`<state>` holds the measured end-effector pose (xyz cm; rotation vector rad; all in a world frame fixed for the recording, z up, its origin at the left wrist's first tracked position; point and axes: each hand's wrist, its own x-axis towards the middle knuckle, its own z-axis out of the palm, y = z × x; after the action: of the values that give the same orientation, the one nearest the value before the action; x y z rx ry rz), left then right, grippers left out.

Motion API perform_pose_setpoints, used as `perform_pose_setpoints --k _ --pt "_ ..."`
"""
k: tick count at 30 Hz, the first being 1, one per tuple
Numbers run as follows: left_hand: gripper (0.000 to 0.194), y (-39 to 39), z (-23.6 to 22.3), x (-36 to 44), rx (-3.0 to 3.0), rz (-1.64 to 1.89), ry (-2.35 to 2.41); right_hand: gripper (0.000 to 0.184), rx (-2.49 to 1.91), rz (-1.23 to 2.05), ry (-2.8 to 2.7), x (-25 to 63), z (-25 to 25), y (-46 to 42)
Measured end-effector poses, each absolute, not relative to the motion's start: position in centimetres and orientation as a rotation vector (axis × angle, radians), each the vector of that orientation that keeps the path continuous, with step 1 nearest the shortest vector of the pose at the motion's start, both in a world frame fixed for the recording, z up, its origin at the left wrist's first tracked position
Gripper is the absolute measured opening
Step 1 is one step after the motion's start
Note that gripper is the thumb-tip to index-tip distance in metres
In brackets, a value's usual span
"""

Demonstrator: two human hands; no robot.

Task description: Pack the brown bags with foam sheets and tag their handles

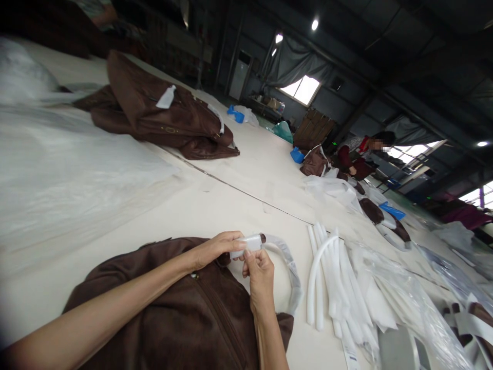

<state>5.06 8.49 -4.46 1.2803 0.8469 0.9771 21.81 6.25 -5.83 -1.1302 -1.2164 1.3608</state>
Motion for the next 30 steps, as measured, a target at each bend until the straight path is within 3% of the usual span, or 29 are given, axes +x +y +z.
perform_pose_setpoints --k 6,17,25,30 --pt "0.040 8.2 -4.8 5.2 1.223 1.032 0.851 0.025 -1.005 1.427 -1.284 22.4 -6.0 5.9" --pt "0.045 7.8 -4.0 5.1 1.139 1.008 0.706 0.016 -1.066 1.227 -1.312 20.3 -5.4 6.8" --pt "0.047 7.7 -3.9 5.1 1.168 0.953 0.699 0.018 -1.091 1.161 -1.262 20.1 -5.9 6.9" --pt "0.059 7.7 -4.0 5.2 1.168 0.897 0.711 0.018 -1.220 1.071 -1.221 20.1 -6.5 7.3"
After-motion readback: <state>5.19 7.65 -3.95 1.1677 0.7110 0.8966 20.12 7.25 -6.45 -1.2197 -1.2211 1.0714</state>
